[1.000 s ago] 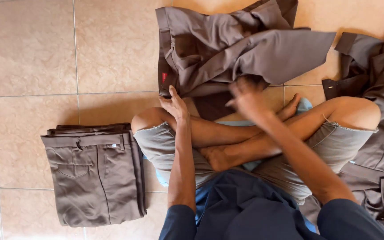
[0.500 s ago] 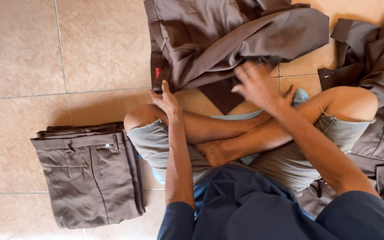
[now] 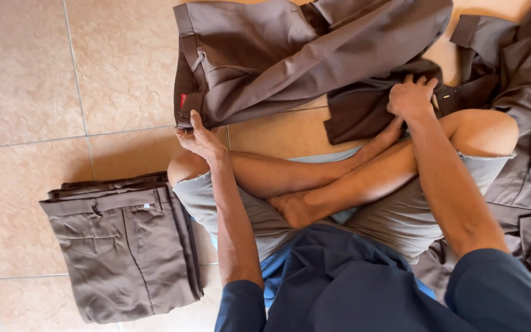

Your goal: A person sitting on the floor folds brown trousers and stacks them neatly.

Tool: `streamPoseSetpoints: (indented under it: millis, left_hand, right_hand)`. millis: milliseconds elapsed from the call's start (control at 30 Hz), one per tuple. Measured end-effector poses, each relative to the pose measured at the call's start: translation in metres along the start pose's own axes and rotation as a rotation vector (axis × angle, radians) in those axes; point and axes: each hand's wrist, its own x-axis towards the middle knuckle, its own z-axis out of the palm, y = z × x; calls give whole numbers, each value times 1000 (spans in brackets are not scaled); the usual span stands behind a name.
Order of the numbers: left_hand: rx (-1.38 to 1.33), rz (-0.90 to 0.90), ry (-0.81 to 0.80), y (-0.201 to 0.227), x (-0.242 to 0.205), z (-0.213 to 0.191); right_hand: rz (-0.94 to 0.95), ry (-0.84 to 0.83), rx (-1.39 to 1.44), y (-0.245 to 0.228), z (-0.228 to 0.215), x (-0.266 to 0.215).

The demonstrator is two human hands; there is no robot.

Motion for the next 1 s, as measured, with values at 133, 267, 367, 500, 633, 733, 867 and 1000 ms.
streamPoseSetpoints:
  millis: [133,267,367,500,633,733,867,1000]
  left_hand:
    - [249,272,-46,-12,-8,1]
    - [237,267,-43,-2,-14,3]
    - [159,246,-52,0,-15,-2]
    - [63,260,-85,7,-9,-2]
    - [64,239,-94,9,-6,1]
    - [66,238,-116,11,-9,2]
    - [-28,96,-4,7,-4,-2]
    - [28,237,-42,-24,11,-3]
  right_hand:
    - [-98,555,222,-25,-75,-53]
    - [-209,1015,474,-66,-157,-58]
    - [-227,880,222,-71,-139,12]
    - [-279,685,359,-42,-93,129]
    - [-254,1293,12,-5,-81,176]
    - [-276,1152,163,2,-108,99]
    - [-301,905,427,-43,-172,-21]
    - [-175,697,498,-105,-97,-74]
